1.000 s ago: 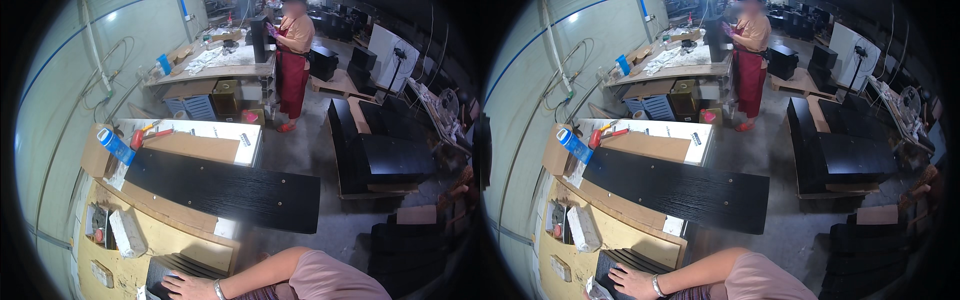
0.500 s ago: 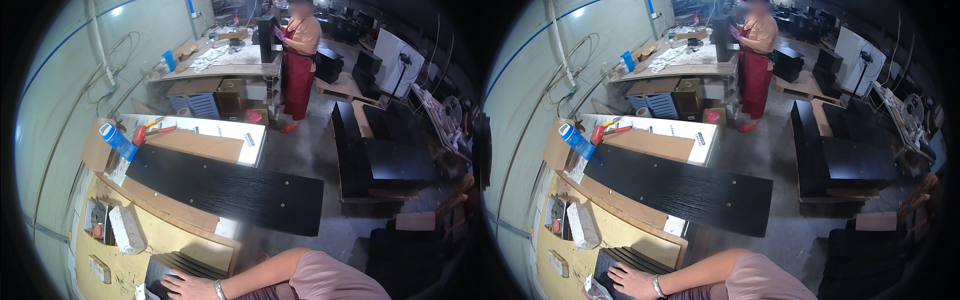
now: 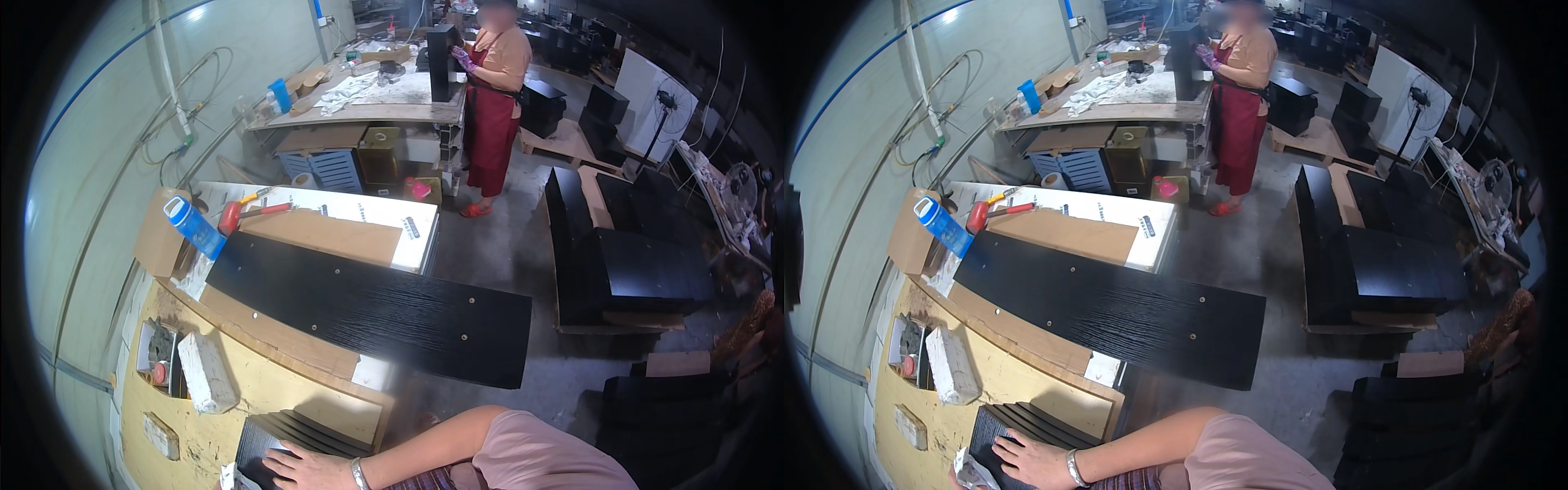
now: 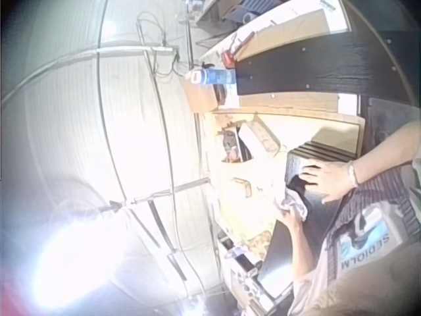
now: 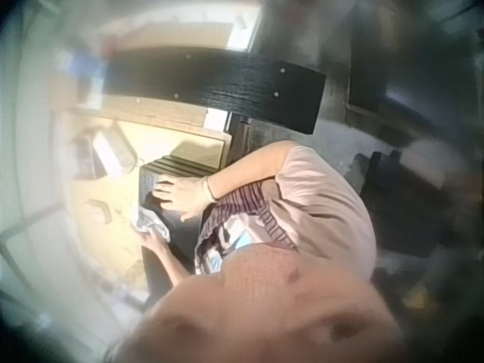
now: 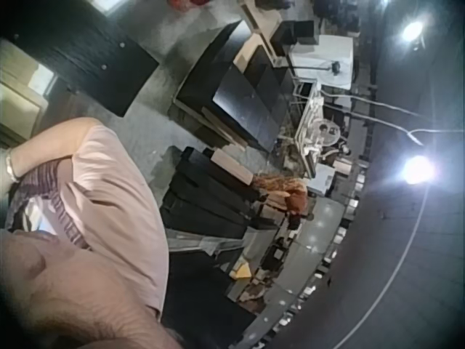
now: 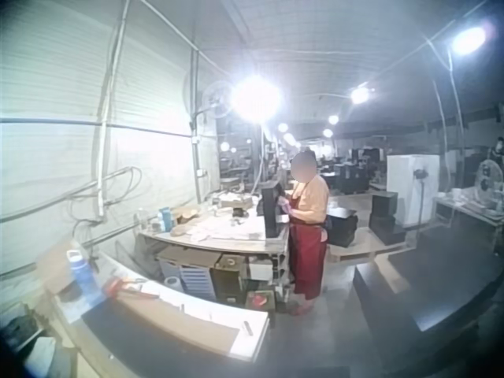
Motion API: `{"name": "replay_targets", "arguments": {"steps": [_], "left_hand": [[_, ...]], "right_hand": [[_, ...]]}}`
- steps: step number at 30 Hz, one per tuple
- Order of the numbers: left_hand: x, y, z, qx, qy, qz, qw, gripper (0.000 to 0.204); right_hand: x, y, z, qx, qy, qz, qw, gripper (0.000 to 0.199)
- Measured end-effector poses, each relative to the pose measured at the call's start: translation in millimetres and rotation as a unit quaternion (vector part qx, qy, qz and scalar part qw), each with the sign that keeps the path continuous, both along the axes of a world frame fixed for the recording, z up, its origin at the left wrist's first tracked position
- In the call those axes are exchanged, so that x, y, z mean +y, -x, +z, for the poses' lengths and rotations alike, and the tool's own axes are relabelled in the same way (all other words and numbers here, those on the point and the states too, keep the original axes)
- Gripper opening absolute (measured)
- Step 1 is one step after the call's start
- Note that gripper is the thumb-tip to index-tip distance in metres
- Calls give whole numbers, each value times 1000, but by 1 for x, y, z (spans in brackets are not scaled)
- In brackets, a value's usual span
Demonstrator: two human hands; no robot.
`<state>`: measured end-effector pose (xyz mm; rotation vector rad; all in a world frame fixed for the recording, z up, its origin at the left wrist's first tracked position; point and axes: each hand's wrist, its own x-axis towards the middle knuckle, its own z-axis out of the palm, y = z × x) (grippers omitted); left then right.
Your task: The person wipes a black wooden panel with a white cloth, repeatedly applying liquid from a bottle and spreading it across the surface. They flip the panel to clean both sides and continue wiping until the surface appears uniformly treated.
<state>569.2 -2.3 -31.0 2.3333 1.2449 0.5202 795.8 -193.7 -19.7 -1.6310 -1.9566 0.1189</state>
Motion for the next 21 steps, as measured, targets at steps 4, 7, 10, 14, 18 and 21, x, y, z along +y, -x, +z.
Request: {"name": "replay_targets", "arguments": {"steps": [4, 7, 10, 14, 18, 21], "left_hand": [[3, 1, 0, 0, -6, -3, 1000, 69], [3, 3, -2, 1, -10, -9, 1000, 69], [5, 4, -4, -1, -16, -15, 1000, 69], [8, 7, -6, 2, -33, -31, 999, 69], [10, 10, -8, 8, -35, -32, 999, 69], [12, 11, -11, -13, -5, -28, 1000, 68]], "right_hand": [[0, 0, 0, -2, -2, -1, 1000, 71], [0, 0, 3, -9, 9, -4, 1000, 72], [-1, 1, 3, -12, 14, -6, 1000, 72], [2, 3, -1, -7, 8, -8, 1000, 72], [3, 4, -6, 5, -8, -11, 1000, 72], [4, 5, -8, 16, -15, -9, 1000, 73]]}}
